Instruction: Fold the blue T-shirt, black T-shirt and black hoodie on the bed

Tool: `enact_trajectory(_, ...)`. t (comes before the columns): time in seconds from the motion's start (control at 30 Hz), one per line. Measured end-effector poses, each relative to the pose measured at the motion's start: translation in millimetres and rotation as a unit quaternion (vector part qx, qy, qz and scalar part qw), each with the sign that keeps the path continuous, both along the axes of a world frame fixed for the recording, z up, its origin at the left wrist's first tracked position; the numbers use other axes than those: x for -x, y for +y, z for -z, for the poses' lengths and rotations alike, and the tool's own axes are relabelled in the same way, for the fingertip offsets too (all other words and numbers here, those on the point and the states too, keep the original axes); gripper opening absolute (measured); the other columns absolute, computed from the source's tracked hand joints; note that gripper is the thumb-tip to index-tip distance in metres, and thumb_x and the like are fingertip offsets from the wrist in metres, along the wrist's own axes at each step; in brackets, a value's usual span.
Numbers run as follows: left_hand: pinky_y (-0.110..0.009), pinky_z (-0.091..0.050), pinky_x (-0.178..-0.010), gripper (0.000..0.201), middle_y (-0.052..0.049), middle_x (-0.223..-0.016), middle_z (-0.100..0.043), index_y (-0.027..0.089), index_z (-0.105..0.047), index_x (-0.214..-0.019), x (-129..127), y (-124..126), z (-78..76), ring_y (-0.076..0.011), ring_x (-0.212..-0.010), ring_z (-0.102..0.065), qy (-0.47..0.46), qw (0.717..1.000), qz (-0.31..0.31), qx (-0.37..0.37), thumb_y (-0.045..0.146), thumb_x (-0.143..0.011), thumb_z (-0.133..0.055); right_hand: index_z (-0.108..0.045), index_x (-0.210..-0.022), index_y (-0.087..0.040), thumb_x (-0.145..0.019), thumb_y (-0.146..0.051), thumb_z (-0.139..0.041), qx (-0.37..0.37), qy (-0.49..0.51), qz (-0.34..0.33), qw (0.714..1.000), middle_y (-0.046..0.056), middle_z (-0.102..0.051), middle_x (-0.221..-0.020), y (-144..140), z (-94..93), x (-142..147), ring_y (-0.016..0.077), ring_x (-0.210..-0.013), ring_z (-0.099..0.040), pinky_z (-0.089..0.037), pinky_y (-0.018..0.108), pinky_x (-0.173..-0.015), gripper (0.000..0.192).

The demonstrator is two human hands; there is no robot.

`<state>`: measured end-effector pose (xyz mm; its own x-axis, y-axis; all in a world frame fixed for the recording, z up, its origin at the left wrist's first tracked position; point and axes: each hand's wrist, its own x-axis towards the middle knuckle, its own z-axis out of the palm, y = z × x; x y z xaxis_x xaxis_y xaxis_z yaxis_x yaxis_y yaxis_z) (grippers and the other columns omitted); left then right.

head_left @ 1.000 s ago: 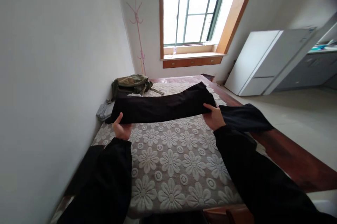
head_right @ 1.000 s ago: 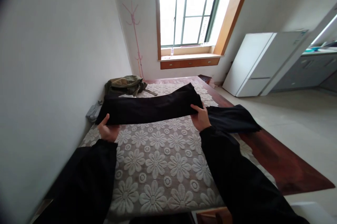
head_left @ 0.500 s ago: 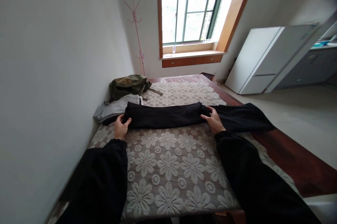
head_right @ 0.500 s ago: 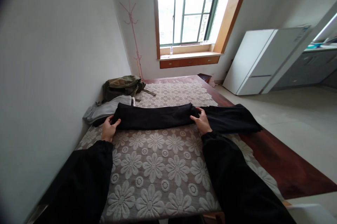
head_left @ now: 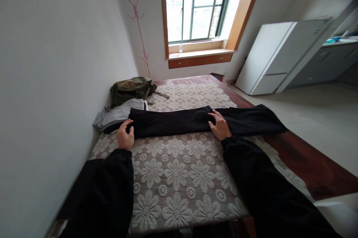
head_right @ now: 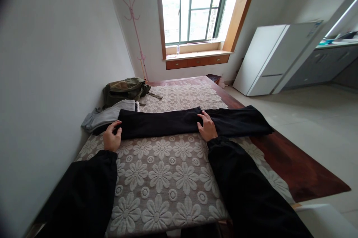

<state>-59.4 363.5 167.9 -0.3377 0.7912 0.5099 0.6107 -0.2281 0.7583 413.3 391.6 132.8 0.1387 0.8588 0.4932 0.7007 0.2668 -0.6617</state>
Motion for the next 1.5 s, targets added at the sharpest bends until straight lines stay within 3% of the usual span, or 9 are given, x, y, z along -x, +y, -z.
enact_trajectory(0.2, -0.045, -0.044, -0.117, 0.025, -0.009, -0.129, -0.073, 0.023, -0.078, -0.104, 2, 3, 0.4, -0.0294, -0.125, -0.064, -0.051, 0.998, -0.01, 0.026, 0.02, -0.084, -0.064, -0.076, -0.117, -0.021, -0.082, -0.03, -0.065, 0.008, 0.029, 0.018, 0.999, 0.013, -0.058, -0.151, 2, 1.9, -4, 0.033, -0.141, -0.052, -0.036, 0.05, -0.124, 0.038)
enact_trajectory(0.3, -0.047, -0.041, -0.119, 0.026, -0.008, -0.126, -0.075, 0.025, -0.079, -0.105, 3, 4, 3.5, -0.0308, -0.127, -0.063, 0.031, 0.998, -0.021, 0.056, 0.022, -0.084, -0.065, -0.079, -0.111, -0.019, -0.084, -0.032, -0.064, 0.037, -0.019, 0.013, 0.999, 0.014, -0.057, -0.152, 2, 5.2, 0, 0.0344, -0.143, -0.05, -0.036, 0.05, -0.124, 0.034)
enact_trajectory(0.43, -0.047, -0.041, -0.118, 0.033, -0.01, -0.126, -0.075, 0.024, -0.078, -0.115, 2, 4, 7.0, -0.0305, -0.127, -0.061, 0.134, 0.986, -0.046, 0.087, 0.03, -0.088, -0.06, -0.079, -0.111, -0.021, -0.09, -0.033, -0.056, -0.003, -0.064, 0.025, 0.998, 0.012, -0.06, -0.15, 2, 4.5, -2, 0.0311, -0.148, -0.044, -0.035, 0.05, -0.124, 0.033)
enact_trajectory(0.53, -0.046, -0.04, -0.119, 0.037, -0.01, -0.129, -0.074, 0.023, -0.076, -0.121, 0, 3, 6.1, -0.0306, -0.131, -0.059, 0.15, 0.985, -0.031, 0.079, 0.033, -0.089, -0.061, -0.074, -0.121, -0.024, -0.093, -0.036, -0.053, -0.007, -0.094, 0.061, 0.994, 0.011, -0.062, -0.148, 1, 2.9, -5, 0.0327, -0.147, -0.045, -0.026, 0.062, -0.124, 0.037)
enact_trajectory(0.67, -0.051, -0.039, -0.119, 0.038, -0.01, -0.127, -0.074, 0.025, -0.075, -0.122, -5, -1, 0.4, -0.0325, -0.13, -0.059, 0.136, 0.985, -0.031, 0.102, 0.038, -0.088, -0.065, -0.07, -0.132, -0.028, -0.095, -0.044, -0.055, 0.071, -0.185, 0.067, 0.978, 0.009, -0.061, -0.15, -2, 5.3, -4, 0.0399, -0.15, -0.037, -0.009, 0.079, -0.119, 0.043)
enact_trajectory(0.9, -0.073, -0.008, -0.123, 0.04, -0.013, -0.141, -0.067, 0.028, -0.072, -0.128, -17, -8, -7.5, -0.0391, -0.146, -0.044, 0.127, 0.98, -0.04, 0.145, 0.037, -0.089, -0.068, -0.071, -0.128, -0.028, -0.094, -0.038, -0.055, 0.063, -0.181, 0.032, 0.981, 0.007, -0.064, -0.147, 3, 7.9, -6, 0.034, -0.15, -0.04, -0.002, 0.073, -0.123, 0.04)
enact_trajectory(1.1, -0.073, -0.005, -0.125, 0.042, -0.011, -0.141, -0.068, 0.03, -0.072, -0.128, -15, -5, -6.9, -0.0391, -0.149, -0.042, 0.086, 0.984, -0.018, 0.153, 0.034, -0.087, -0.07, -0.075, -0.121, -0.027, -0.09, -0.041, -0.059, 0.068, -0.155, 0.016, 0.985, 0.01, -0.07, -0.138, 5, 8.8, -6, 0.0329, -0.146, -0.046, -0.005, 0.069, -0.124, 0.038)
enact_trajectory(1.33, -0.06, 0.001, -0.131, 0.041, -0.01, -0.142, -0.068, 0.026, -0.075, -0.123, -9, 0, -1.2, -0.0332, -0.154, -0.038, 0.0, 0.997, 0.032, 0.07, 0.03, -0.083, -0.071, -0.08, -0.113, -0.027, -0.085, -0.038, -0.061, 0.043, 0.034, -0.031, 0.998, 0.007, -0.072, -0.134, 5, -5.6, -10, 0.0306, -0.136, -0.058, -0.017, 0.06, -0.127, 0.035)
enact_trajectory(1.5, -0.049, -0.039, -0.121, 0.032, -0.01, -0.121, -0.077, 0.022, -0.078, -0.111, -4, 3, 1.9, -0.03, -0.129, -0.064, -0.101, 0.995, 0.009, -0.017, 0.034, -0.083, -0.067, -0.081, -0.103, -0.029, -0.074, -0.042, -0.079, 0.049, 0.293, -0.066, 0.953, 0.003, -0.077, -0.117, -1, -12.9, -7, 0.0282, -0.118, -0.066, -0.045, 0.046, -0.112, 0.031)
